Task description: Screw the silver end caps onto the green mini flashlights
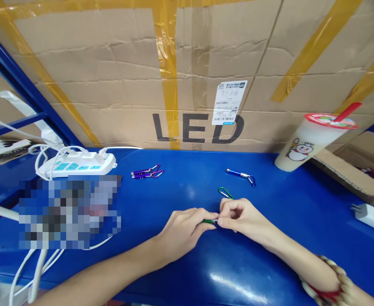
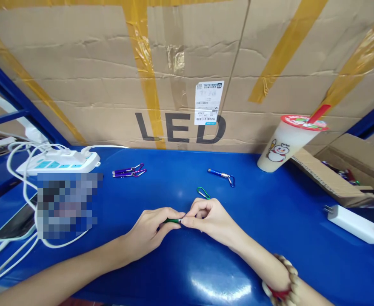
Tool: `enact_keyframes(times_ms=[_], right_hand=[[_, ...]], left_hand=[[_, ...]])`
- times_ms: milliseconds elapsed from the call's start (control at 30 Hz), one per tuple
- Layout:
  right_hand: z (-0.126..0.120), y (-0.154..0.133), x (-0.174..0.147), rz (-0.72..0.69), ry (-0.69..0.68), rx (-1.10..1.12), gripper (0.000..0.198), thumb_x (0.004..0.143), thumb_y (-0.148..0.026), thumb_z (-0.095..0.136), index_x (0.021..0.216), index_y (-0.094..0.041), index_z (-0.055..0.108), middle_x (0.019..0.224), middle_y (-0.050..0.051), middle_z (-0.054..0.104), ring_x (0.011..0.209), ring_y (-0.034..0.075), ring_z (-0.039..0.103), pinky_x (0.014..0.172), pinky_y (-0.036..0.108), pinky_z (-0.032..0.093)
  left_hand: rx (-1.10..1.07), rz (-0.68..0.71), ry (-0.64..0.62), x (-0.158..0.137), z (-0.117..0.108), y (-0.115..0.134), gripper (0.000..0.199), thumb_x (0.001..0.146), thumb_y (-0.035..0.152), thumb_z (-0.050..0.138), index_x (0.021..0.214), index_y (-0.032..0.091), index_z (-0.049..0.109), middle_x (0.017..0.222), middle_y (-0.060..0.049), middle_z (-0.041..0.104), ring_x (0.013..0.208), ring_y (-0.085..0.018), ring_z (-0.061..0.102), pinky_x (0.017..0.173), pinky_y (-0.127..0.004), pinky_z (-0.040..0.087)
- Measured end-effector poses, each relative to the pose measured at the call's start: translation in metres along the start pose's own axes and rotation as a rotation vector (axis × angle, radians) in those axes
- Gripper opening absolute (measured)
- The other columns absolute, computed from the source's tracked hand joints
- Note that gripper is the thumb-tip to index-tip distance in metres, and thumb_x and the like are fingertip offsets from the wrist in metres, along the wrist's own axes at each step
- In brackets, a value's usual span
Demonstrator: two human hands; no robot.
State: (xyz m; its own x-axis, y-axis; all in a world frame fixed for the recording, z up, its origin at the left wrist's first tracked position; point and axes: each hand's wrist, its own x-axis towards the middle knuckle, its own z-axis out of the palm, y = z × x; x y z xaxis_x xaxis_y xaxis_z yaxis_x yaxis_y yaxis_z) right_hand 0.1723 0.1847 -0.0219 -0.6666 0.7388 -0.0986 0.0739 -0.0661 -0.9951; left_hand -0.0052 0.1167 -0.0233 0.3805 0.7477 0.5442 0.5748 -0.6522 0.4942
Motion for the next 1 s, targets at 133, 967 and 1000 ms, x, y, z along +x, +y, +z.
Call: enact_keyframes(times_ms=[133,967,1000], right_hand=[[-0.004,0.001,0.002,-0.006,-0.008,0.010,0.046,0.046,-0.047,0.081,0.051,-0.008,0.057,0.057,-0.001,0.044,0.048,0.003,0.037,0.045,0.018,0.024],[0.000,0.008,-0.003,-0.084,0.087,-0.194,0.040,0.062,-0.044,0.074,0.059,-0.009,0.054,0.055,-0.001,0.045,0.048,0.004,0.034,0.045,0.017,0.026],[-0.002,0.007,-0.003,-0.147,0.109,-0.212,0.037,0.062,-0.042,0.075,0.062,-0.009,0.057,0.058,0.000,0.047,0.048,0.003,0.036,0.044,0.017,0.028]], left_hand=[[-0.036,-0.119,-0.115,0.003,-0.004,0.004,0.012,0.089,0.015,0.052,0.100,0.017,0.057,0.091,0.002,0.066,0.082,-0.010,0.060,0.076,-0.018,0.044],[-0.231,-0.301,-0.126,0.002,0.004,0.004,0.010,0.088,0.015,0.043,0.090,0.016,0.053,0.071,0.002,0.058,0.060,-0.007,0.051,0.056,-0.016,0.037],[-0.240,-0.315,-0.127,0.004,0.004,0.004,0.012,0.088,0.014,0.042,0.090,0.016,0.054,0.070,0.003,0.058,0.059,-0.007,0.050,0.056,-0.016,0.036]])
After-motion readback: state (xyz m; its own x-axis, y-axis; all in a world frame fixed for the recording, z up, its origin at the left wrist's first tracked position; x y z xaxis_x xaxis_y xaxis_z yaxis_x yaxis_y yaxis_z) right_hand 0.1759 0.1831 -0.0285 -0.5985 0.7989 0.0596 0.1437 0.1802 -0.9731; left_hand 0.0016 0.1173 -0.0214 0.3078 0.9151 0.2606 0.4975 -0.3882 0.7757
